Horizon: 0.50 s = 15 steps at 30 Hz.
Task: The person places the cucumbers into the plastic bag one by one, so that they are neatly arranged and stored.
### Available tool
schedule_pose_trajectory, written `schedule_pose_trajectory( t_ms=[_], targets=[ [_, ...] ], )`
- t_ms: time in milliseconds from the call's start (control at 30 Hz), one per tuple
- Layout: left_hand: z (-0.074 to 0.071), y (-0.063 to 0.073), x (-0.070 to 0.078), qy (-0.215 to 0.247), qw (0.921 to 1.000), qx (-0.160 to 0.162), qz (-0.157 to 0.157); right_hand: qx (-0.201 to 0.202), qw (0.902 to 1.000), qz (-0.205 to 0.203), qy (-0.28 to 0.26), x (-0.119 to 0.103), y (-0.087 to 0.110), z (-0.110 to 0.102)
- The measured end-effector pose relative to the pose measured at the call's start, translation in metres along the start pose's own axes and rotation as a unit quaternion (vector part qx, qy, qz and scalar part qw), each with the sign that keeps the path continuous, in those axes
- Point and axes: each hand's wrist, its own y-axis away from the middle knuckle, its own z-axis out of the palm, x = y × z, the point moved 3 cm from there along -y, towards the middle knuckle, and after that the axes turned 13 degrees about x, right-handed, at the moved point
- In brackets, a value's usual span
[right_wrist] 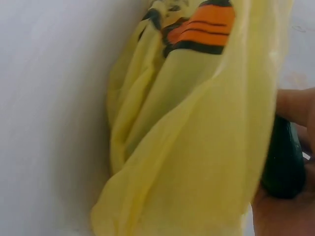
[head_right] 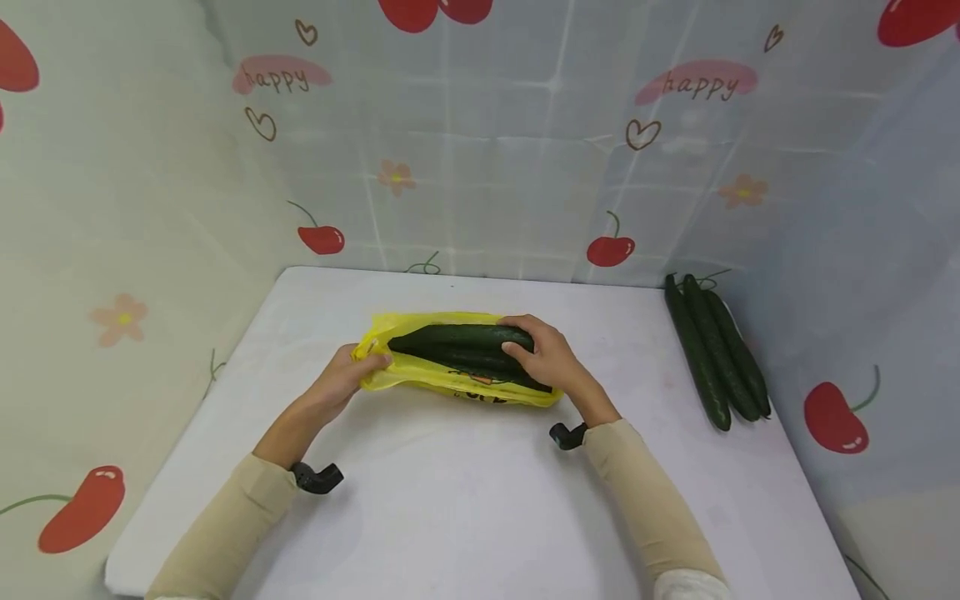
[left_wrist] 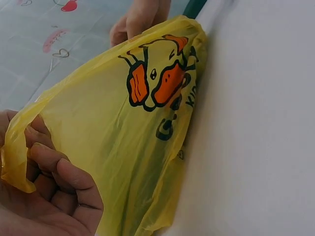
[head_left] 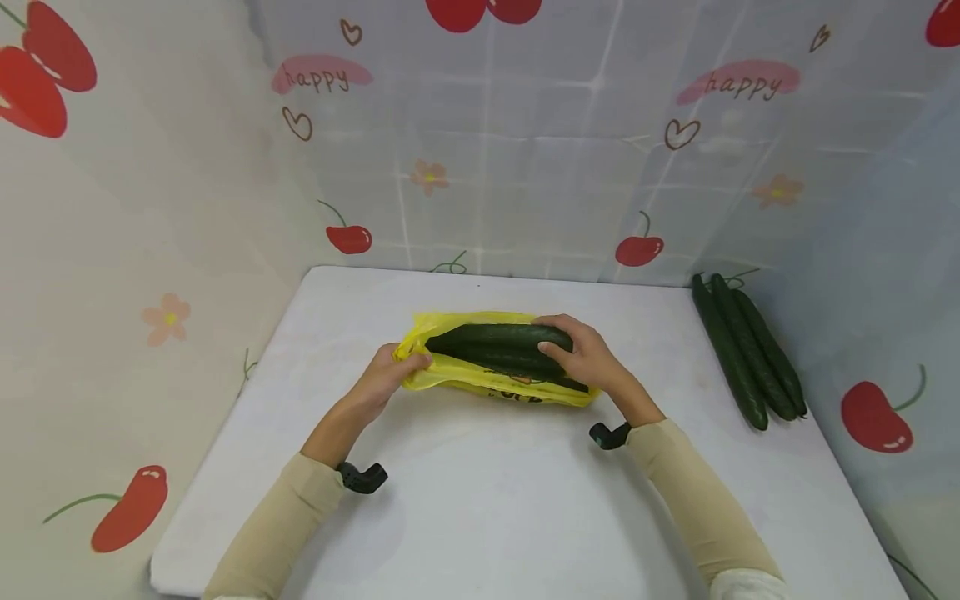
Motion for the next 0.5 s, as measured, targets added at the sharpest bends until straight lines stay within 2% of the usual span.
schedule_pose_trajectory(
  t_ms=[133,267,500],
  targets=[
    [-0.001,0.002,-0.002,-0.009,0.9999,-0.01,0.002,0.017,0.9987,0.008,0.047,0.008,-0.001,0.004],
    [-0.002,0.001,-0.003,0.001,0.9998,-0.018,0.01,0.032,0.9969,-0.005,0.072,0.012,0.0,0.007],
    [0.001,-0.002,-0.006,0.024,0.9993,-0.026,0.014,0.034,0.9926,-0.014,0.116,0.015,0.002,0.012]
  ],
)
